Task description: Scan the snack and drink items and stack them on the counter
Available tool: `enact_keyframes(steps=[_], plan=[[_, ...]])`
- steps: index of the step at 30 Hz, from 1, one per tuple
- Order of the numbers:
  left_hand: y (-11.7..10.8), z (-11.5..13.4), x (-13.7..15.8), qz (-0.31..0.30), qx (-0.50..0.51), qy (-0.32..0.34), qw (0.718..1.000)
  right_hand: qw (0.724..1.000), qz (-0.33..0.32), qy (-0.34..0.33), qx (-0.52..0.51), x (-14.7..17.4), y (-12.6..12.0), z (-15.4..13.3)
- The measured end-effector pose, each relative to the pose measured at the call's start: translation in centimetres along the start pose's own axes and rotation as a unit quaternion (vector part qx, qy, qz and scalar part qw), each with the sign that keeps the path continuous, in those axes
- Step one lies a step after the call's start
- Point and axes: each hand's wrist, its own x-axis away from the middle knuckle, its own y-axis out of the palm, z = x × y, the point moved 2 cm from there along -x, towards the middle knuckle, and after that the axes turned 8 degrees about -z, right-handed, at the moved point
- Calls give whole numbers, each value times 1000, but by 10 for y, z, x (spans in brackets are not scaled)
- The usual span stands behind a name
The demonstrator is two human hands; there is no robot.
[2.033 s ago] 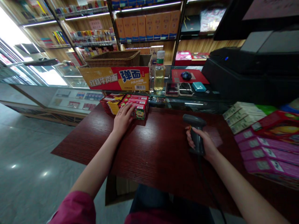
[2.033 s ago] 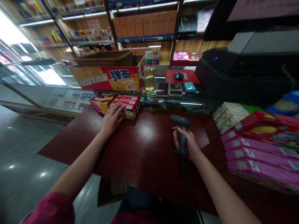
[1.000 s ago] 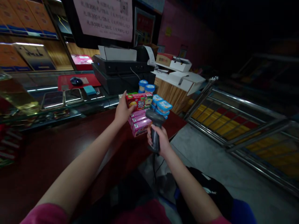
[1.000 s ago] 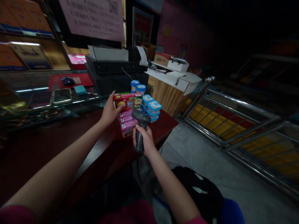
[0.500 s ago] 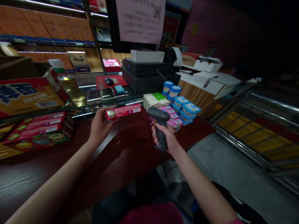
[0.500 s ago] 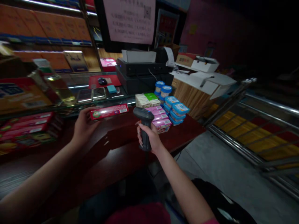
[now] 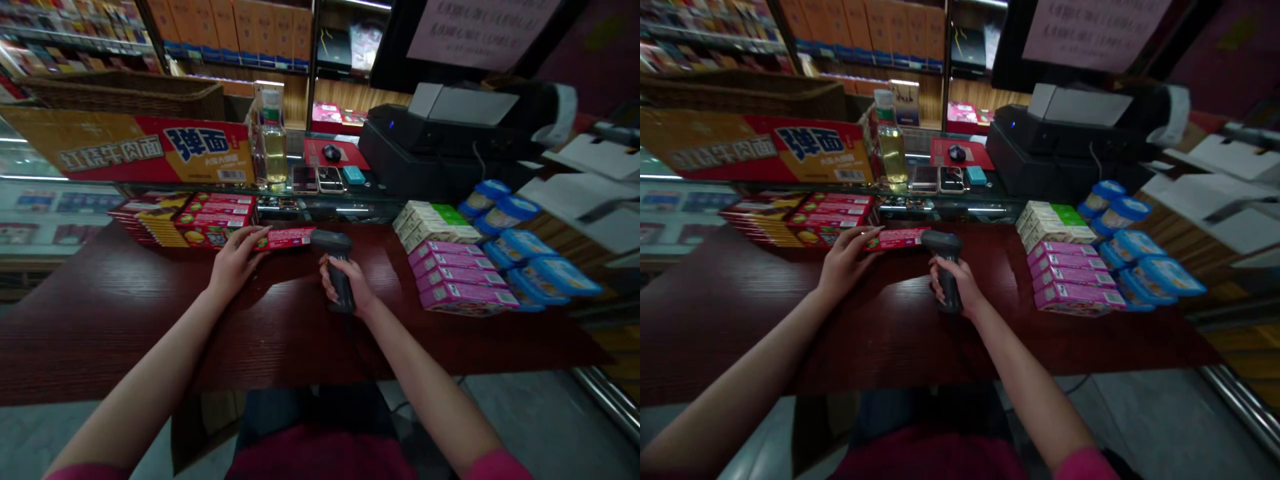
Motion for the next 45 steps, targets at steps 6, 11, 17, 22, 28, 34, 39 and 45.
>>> enact_keyframes(steps=[6,11,17,22,28,34,39,45], plan=[[1,1,1,-4,-6,-16,1000,999,32,4,20,13,-8,1],[0,4,1,1,-11,-4,1000,999,38,-1,20,12,-9,2],[-1,10,2,-5,-28,-17,999,999,34,12,23,14,-7,2],[1,10,2,10,-31,4,999,999,38,20,22,15,-4,1],[-6,4,5,0,-13,13,1000,998,53,7,25,18,-4,-5],[-48,-29,42,8,-32,5,999,997,67,11,30,17,-8,-5],[-88,-59,73,11,-48,-66,997,997,59,24,45,17,-7,2],[-90,-70,68,30,-36,-97,994,994,62,50,70,15,-6,8]])
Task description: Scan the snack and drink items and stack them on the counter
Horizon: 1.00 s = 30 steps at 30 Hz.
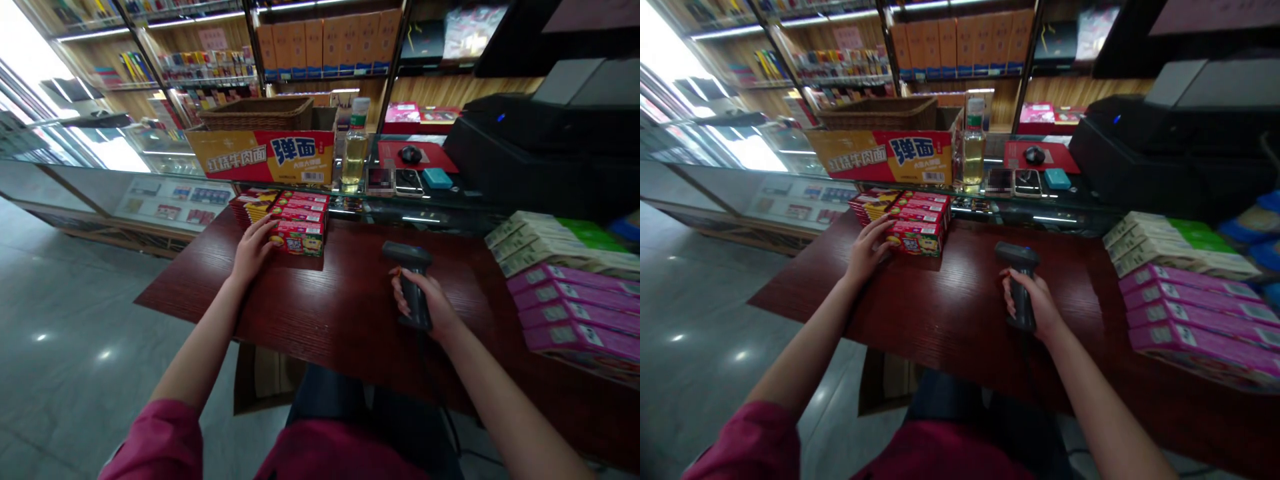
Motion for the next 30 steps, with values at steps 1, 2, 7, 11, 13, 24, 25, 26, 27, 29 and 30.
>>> enact_keyframes(steps=[1,2,7,11,13,24,25,26,27,29,30], plan=[[1,0,-1,6,-6,-5,1000,1000,1,1,3,-1,-1,1],[2,0,-2,10,-14,-11,1000,1000,2,1,5,-1,-1,1],[2,-5,-1,10,-58,-31,998,1000,1,2,7,-3,-5,5],[5,-10,-3,13,-69,-40,997,1000,-5,-3,6,-5,-7,7],[6,-10,-3,20,-73,-40,996,1000,-12,-7,0,-6,-6,7],[37,82,8,118,-65,-16,991,987,39,-138,-68,50,-32,-10],[54,102,5,80,-44,24,995,985,54,-149,-66,64,-39,-10],[73,125,2,37,-21,73,996,983,70,-158,-63,78,-47,-10],[93,151,0,-8,2,128,992,980,86,-166,-62,93,-54,-10],[134,208,-5,-82,44,228,969,974,117,-184,-64,123,-67,-11],[153,237,-8,-105,64,262,957,970,131,-193,-68,138,-74,-12]])
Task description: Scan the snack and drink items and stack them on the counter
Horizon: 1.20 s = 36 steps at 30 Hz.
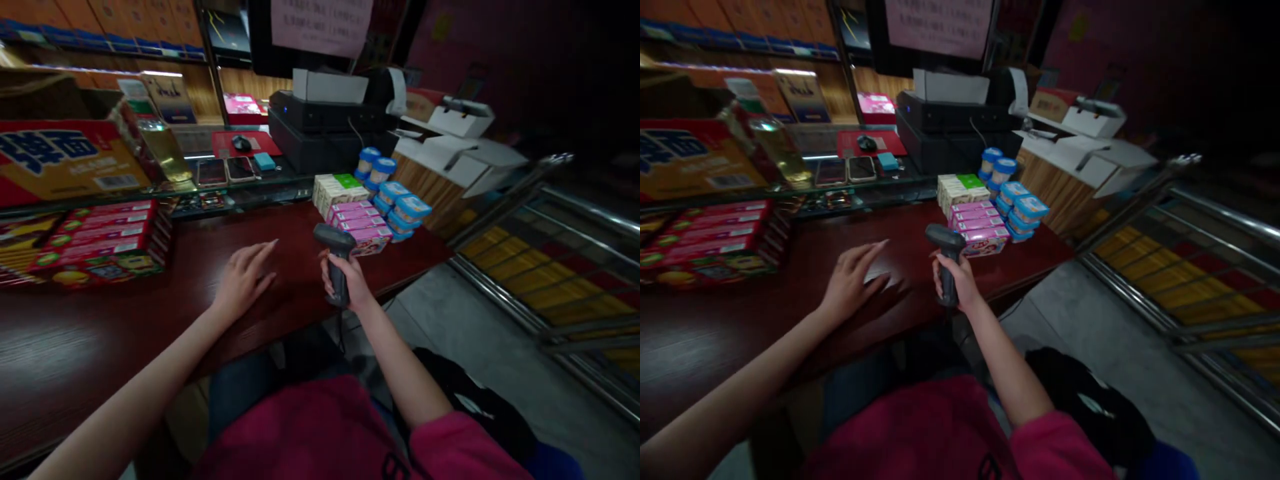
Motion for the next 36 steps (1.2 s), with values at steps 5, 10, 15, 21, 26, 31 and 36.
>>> enact_keyframes(steps=[5,10,15,21,26,31,36], plan=[[79,85,-91,-48,82,63,993,997,66,-40,7,46,-42,-34],[114,115,-132,-12,115,16,993,990,123,-63,24,78,-77,-53],[108,110,-122,-28,117,46,992,986,148,-81,15,90,-85,-53],[69,79,-73,-77,154,128,977,992,83,-96,8,88,-56,-52],[23,2,-29,-41,135,22,990,999,14,-41,14,52,-25,-35],[-11,-75,-12,66,63,-113,989,997,-68,39,-12,-32,7,3],[-15,-117,-18,119,34,-190,974,984,-132,109,-47,-120,33,30]])
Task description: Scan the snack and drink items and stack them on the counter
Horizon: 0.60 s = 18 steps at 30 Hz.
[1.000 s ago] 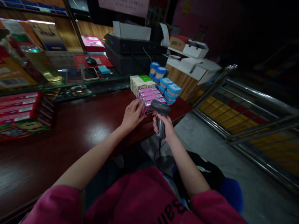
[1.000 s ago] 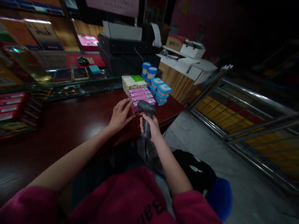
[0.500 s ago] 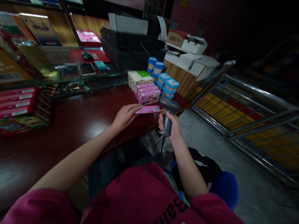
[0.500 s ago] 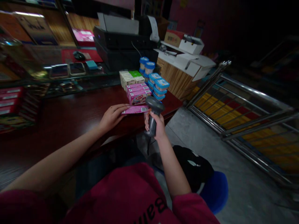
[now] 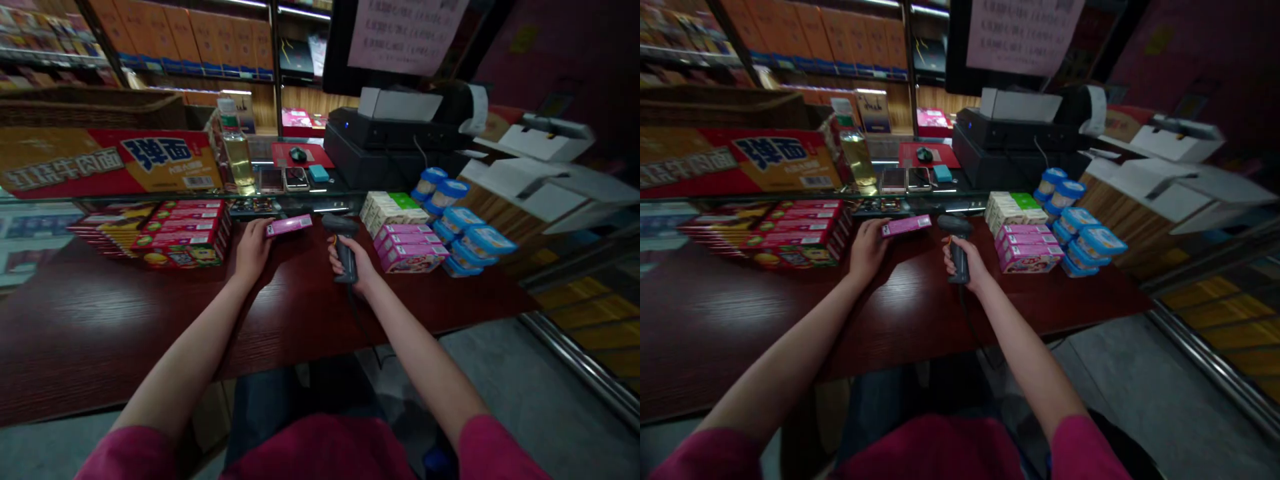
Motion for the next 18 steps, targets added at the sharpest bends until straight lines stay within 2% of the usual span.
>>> enact_keyframes(steps=[2,5,11,18], plan=[[1,-8,-6,0,-3,-10,1000,1000,-21,15,-12,-24,0,1],[2,-15,-12,-8,-6,-12,1000,999,-31,18,-24,-41,-1,8],[2,-16,-11,-8,-1,-4,1000,999,-37,23,-10,-41,0,27],[4,-18,-11,-1,3,-12,1000,1000,-24,8,13,-43,2,32]])
